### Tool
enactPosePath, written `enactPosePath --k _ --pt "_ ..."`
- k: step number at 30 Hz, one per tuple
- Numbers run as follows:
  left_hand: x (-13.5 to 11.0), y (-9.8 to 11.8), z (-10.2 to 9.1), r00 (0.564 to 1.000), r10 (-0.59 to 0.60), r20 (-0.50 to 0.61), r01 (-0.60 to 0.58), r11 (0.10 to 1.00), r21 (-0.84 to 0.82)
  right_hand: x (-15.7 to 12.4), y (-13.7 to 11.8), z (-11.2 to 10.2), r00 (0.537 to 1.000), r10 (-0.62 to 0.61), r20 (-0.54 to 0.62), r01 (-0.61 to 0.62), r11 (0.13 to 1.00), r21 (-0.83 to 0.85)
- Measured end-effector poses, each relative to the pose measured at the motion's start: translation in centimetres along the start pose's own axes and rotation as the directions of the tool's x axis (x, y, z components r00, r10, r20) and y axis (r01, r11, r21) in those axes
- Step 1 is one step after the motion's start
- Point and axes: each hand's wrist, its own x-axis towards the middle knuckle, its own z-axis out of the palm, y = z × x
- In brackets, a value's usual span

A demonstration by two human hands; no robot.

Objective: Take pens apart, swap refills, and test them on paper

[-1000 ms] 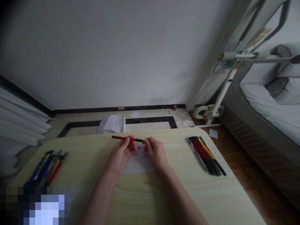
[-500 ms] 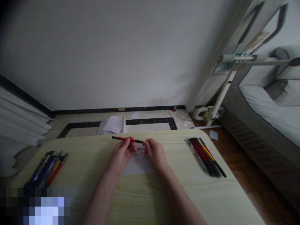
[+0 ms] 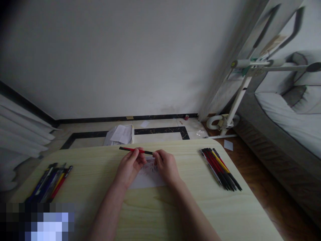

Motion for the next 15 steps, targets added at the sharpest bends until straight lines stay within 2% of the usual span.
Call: enactPosePath --k 15 --pt "0.0 0.09 0.19 0.999 -0.011 -0.04 0.011 1.0 -0.003 -0.04 -0.38 -0.05 1.0 -0.01 -0.018 0.011 0.999 0.04"
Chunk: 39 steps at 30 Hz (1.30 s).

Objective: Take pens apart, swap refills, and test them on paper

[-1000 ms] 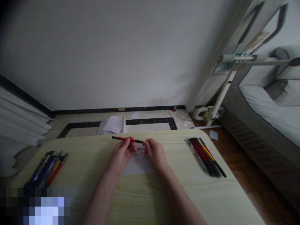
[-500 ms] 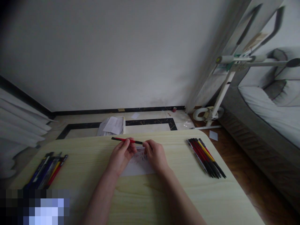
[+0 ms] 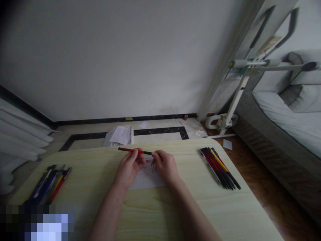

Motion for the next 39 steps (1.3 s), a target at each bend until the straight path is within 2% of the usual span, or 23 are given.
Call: enactPosePath --k 5,14,21,29,39 --pt "0.03 -0.03 -0.03 1.0 0.012 0.02 -0.012 1.0 0.003 0.04 0.08 -0.06 1.0 -0.009 0.003 0.009 1.0 0.009" --pt "0.03 0.07 0.03 1.0 -0.001 -0.007 0.001 1.0 -0.014 0.15 0.46 0.09 1.0 -0.007 -0.008 0.007 0.999 0.032" --pt "0.02 -0.03 -0.11 1.0 0.02 0.023 -0.021 1.0 0.011 0.15 0.44 0.07 1.0 -0.015 -0.013 0.015 0.999 0.035" --pt "0.0 -0.01 -0.06 1.0 0.012 0.0 -0.012 1.0 0.021 0.21 0.62 0.1 0.999 -0.031 -0.025 0.031 0.999 0.035" --pt "-0.04 0.18 -0.05 1.0 -0.003 -0.003 0.003 1.0 -0.005 0.23 0.48 0.2 0.999 0.02 -0.032 -0.017 0.995 0.099"
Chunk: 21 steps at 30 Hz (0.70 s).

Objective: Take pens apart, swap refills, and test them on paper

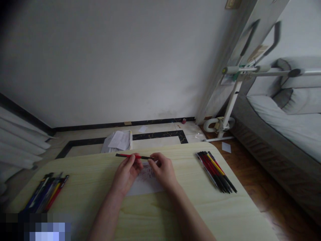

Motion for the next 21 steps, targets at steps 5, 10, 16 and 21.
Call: enactPosePath --k 5,10,16,21 --pt "-0.19 0.19 0.1 0.999 0.012 0.031 -0.011 1.0 -0.002 -0.13 -0.53 -0.24 1.0 -0.011 0.019 0.012 1.0 -0.028" --pt "-0.33 0.17 0.17 0.999 0.008 0.053 -0.009 1.0 0.023 -0.1 -0.39 -0.33 0.998 0.017 0.052 -0.018 1.0 0.014" --pt "-0.51 -0.24 0.35 0.994 0.037 0.099 -0.05 0.991 0.126 0.04 -0.24 -0.55 0.998 0.044 0.047 -0.05 0.99 0.131" --pt "-0.47 -0.39 0.27 0.993 0.06 0.105 -0.076 0.985 0.158 0.03 -0.24 -0.71 0.996 0.04 0.077 -0.05 0.991 0.121"
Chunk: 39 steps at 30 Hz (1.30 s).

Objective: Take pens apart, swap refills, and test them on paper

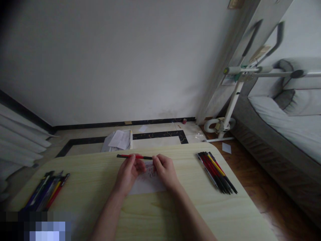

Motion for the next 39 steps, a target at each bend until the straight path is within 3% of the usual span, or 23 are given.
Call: enactPosePath --k 15,20,25,39 --pt "-0.24 0.24 -0.11 0.996 -0.086 0.021 0.086 0.996 -0.028 -0.05 0.35 0.01 0.999 -0.022 0.035 0.024 0.999 -0.043" --pt "-0.35 0.33 0.0 0.986 -0.154 0.058 0.157 0.986 -0.061 -0.13 0.52 0.08 0.999 -0.016 0.034 0.018 0.999 -0.051" --pt "-0.24 0.46 0.26 0.966 -0.24 0.095 0.24 0.971 0.009 -0.17 0.37 0.07 0.999 -0.033 0.023 0.034 0.997 -0.071" --pt "-0.33 0.7 0.0 0.961 -0.237 0.142 0.224 0.969 0.101 -0.07 0.25 -0.03 0.999 -0.04 -0.01 0.039 0.996 -0.081"
